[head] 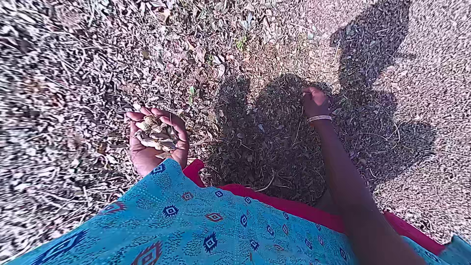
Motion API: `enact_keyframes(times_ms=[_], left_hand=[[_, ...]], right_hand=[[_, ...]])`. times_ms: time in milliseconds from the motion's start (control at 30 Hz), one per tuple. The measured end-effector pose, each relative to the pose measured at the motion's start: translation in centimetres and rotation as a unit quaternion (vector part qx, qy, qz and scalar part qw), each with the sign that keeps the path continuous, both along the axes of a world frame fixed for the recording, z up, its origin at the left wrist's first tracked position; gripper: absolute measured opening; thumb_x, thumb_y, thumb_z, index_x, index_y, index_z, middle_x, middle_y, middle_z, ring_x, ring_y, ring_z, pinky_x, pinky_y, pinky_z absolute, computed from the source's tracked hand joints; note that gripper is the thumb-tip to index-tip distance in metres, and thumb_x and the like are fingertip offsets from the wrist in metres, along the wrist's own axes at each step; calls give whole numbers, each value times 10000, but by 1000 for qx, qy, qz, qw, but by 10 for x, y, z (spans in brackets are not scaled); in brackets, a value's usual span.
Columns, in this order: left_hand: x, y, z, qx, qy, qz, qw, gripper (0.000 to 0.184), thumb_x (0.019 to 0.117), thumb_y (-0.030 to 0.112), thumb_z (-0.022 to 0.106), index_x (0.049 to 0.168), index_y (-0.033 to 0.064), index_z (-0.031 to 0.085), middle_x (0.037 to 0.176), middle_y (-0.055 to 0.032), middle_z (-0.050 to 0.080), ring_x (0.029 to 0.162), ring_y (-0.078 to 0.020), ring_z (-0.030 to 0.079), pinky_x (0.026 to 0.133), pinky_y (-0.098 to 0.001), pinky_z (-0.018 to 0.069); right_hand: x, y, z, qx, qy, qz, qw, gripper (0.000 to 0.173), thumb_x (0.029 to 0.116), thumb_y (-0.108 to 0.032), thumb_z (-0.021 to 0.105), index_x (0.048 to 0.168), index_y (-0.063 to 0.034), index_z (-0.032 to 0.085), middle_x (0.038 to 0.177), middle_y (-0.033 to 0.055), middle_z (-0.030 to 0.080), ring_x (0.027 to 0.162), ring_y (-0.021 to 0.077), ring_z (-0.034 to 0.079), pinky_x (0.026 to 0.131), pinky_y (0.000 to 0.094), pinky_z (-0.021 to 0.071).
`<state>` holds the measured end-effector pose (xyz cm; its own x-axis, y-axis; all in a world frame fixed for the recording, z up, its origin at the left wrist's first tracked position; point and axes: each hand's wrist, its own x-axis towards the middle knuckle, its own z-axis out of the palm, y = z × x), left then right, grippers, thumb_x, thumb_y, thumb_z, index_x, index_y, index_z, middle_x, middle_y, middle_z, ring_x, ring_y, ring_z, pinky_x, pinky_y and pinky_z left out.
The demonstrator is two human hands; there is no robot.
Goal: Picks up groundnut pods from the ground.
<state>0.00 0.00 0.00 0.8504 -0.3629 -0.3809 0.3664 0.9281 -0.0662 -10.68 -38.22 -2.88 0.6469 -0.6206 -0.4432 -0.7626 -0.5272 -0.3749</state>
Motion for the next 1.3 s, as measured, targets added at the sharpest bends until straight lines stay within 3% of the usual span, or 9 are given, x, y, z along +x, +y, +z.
enact_keyframes(times_ms=[200,367,500,667,767,867,1000,1133,1300], left_hand=[[0,-4,8,-21,10,6,1000,445,1076,368,309,1122,33,598,1104,-152,662,1077,-266,677,930,-358,577],[0,-5,-2,-19,8,-5,1000,462,1077,393,311,1117,40,606,1149,-165,668,1135,-293,666,978,-395,562],[-2,-9,4,9,10,-22,1000,439,1083,373,338,1087,48,634,1096,-165,686,1067,-303,693,920,-412,591],[-6,-17,18,30,-4,-4,1000,463,1082,376,273,1051,69,616,1063,-135,677,1020,-267,703,837,-366,616],[-7,-15,19,48,-13,-15,999,539,1091,420,247,1028,67,649,1042,-132,691,970,-275,712,787,-380,626],[-8,-14,17,27,-8,-33,999,540,1086,436,249,1048,65,638,1059,-140,694,997,-278,716,809,-365,627],[-9,-15,13,-8,-36,-37,999,519,1066,382,308,1043,-1,657,1062,-175,710,1006,-276,723,839,-335,616],[-8,-12,16,42,2,-6,999,510,1086,403,278,1045,63,656,1055,-123,705,1027,-250,712,857,-368,615],[-10,-12,18,43,9,-10,999,465,1090,382,322,1041,65,658,1048,-110,711,1017,-227,721,841,-330,616]], right_hand=[[-18,14,40,239,66,160,956,210,1073,-120,517,1129,-32,700,841,83,633,641,140,500,629,355,449],[-14,-1,29,71,-7,23,997,317,1060,-149,510,1316,-7,632,1202,242,689,1078,389,681,952,583,512],[17,21,17,103,71,-24,992,692,1057,-125,463,1668,-152,139,1377,279,597,1178,442,639,980,622,497],[1,66,45,324,88,273,901,370,1094,-119,455,1430,-138,612,1040,169,687,752,201,604,713,381,525],[-15,38,40,360,-81,32,929,430,1084,-97,446,1511,-96,497,686,62,521,486,72,410,484,233,385],[20,2,11,259,-195,-264,908,596,1062,-68,496,1616,-170,304,786,66,527,506,83,412,470,246,372],[58,33,-2,335,-88,-137,928,748,1026,-62,518,1653,-157,122,799,57,499,538,92,409,474,253,361],[38,79,23,439,-20,103,892,489,1072,-139,473,1551,-239,462,706,63,498,471,101,369,449,266,341],[31,26,18,324,-252,-286,866,610,1059,-52,485,1621,-130,261,689,9,475,456,47,404,417,198,349]])
